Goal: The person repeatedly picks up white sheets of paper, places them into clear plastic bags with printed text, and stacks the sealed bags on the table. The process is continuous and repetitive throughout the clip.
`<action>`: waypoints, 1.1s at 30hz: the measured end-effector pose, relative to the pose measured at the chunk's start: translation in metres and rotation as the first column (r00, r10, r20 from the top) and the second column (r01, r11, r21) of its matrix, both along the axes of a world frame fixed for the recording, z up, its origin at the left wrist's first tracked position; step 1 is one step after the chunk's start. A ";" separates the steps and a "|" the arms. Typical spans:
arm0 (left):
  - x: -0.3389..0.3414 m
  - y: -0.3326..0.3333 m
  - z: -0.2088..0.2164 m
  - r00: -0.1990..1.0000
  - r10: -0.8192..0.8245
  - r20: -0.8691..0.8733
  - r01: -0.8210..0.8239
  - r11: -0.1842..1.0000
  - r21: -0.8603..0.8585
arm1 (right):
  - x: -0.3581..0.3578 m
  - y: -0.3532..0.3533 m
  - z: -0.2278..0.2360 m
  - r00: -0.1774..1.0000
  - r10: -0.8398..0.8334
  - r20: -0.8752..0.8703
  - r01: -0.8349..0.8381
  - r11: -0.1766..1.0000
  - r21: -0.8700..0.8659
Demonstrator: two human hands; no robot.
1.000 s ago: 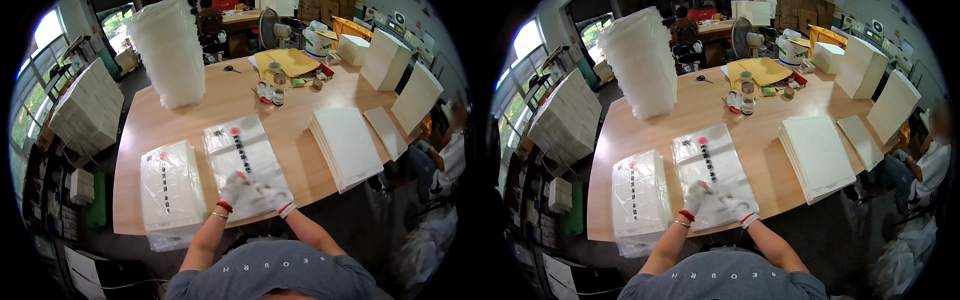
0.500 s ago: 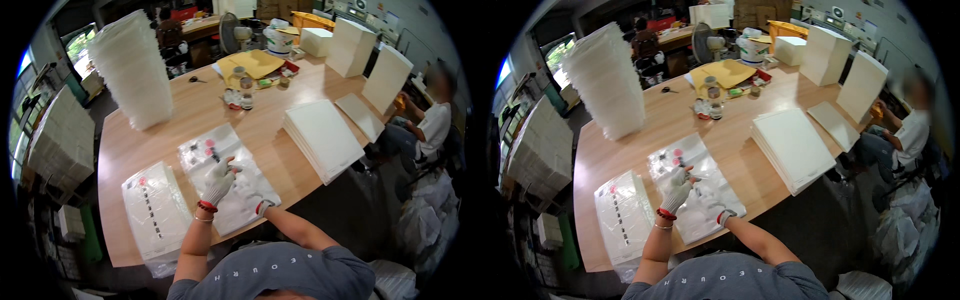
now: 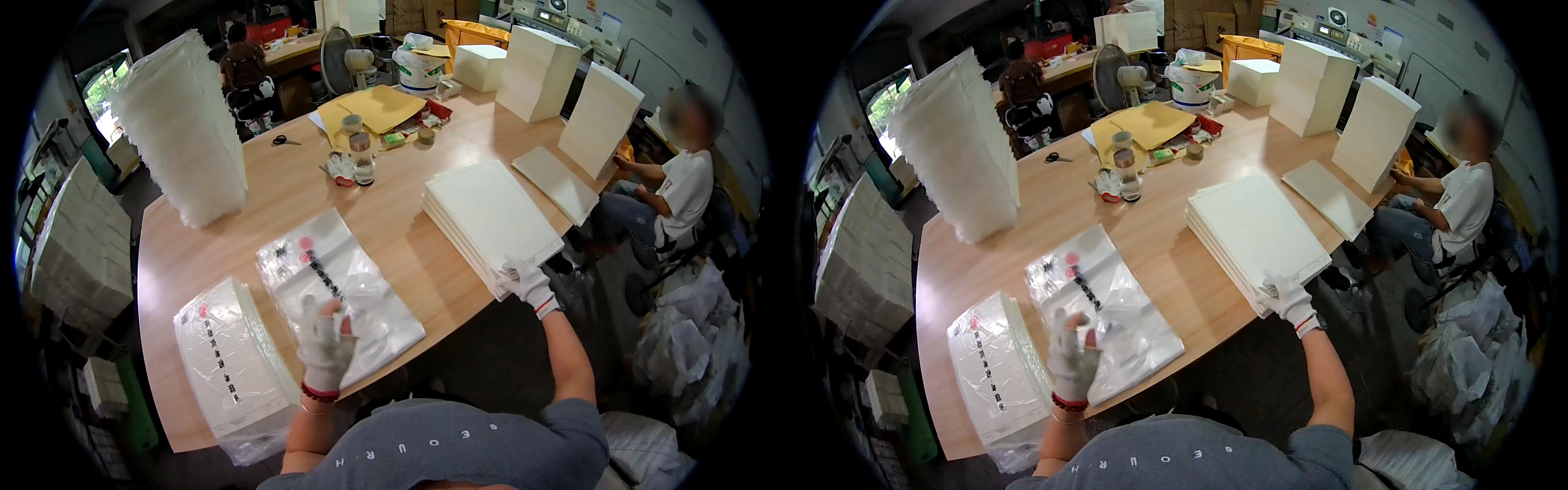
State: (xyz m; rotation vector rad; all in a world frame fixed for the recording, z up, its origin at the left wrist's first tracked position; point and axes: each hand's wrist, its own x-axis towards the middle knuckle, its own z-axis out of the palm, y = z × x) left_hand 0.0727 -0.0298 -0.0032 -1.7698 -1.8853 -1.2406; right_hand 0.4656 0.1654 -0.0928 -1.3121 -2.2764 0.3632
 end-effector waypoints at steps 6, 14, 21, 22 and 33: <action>0.100 0.014 -0.028 0.487 -0.308 0.817 0.835 0.437 -0.333 | -0.001 0.002 0.010 0.990 0.047 0.134 -0.080 0.965 0.249; 0.118 0.040 -0.111 -0.042 0.282 0.958 0.862 0.495 -0.108 | -0.058 -0.133 0.057 0.845 0.505 -0.177 -0.518 0.855 -0.034; 0.102 0.008 -0.123 0.514 -0.319 0.796 0.819 0.459 -0.345 | -0.053 -0.135 -0.031 0.424 -0.566 -0.707 -0.386 0.594 -0.706; 0.125 -0.001 -0.091 0.780 -0.351 0.518 0.623 0.503 -0.598 | -0.081 -0.146 -0.045 0.424 -0.363 -0.830 -0.289 0.814 -0.504; 0.016 -0.003 -0.018 0.997 -0.020 0.072 0.051 0.887 -0.459 | -0.113 -0.176 0.014 0.610 -0.137 -0.781 -0.135 0.953 -0.272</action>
